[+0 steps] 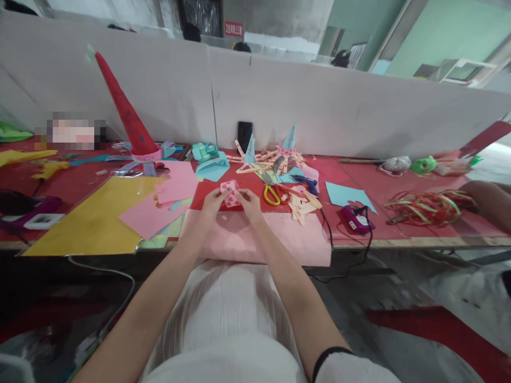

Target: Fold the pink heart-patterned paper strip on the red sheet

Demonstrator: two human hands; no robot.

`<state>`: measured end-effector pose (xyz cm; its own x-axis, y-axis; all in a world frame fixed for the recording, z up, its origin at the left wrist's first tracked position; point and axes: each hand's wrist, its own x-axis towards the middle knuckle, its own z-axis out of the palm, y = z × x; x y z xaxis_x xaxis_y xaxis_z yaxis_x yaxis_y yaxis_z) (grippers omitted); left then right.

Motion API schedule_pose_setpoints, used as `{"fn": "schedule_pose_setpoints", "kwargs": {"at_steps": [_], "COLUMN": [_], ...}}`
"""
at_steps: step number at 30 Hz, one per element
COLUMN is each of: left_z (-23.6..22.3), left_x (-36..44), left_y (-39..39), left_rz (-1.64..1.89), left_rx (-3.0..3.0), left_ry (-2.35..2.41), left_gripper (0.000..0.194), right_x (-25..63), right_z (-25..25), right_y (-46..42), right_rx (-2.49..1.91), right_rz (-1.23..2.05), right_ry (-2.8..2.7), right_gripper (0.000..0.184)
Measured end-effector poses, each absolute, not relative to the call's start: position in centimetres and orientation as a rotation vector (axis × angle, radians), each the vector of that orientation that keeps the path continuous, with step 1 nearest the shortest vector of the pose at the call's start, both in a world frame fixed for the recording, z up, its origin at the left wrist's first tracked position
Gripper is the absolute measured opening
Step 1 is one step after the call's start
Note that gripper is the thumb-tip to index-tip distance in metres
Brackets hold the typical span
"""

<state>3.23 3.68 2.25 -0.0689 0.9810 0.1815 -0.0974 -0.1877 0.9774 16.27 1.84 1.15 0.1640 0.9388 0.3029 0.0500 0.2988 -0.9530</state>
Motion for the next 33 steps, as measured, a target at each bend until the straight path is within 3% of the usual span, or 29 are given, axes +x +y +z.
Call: {"fn": "schedule_pose_setpoints", "kwargs": {"at_steps": [18,33], "left_z": [1.89,1.77], "left_x": [3.16,2.90], "left_y": [4.32,4.23], "left_rz": [1.396,1.435], "left_rx": [1.203,1.175], "left_ry": [1.151,1.112], "left_gripper": [0.015,0.024], "right_x": [16.33,16.26], "right_z": [1.56,0.95], "right_y": [1.77,2.01], "right_rx": [-1.141,-1.125], "right_rz": [0.732,0.730], "right_ry": [-1.226,-1.264], "right_gripper": [0.037,0.035]}}
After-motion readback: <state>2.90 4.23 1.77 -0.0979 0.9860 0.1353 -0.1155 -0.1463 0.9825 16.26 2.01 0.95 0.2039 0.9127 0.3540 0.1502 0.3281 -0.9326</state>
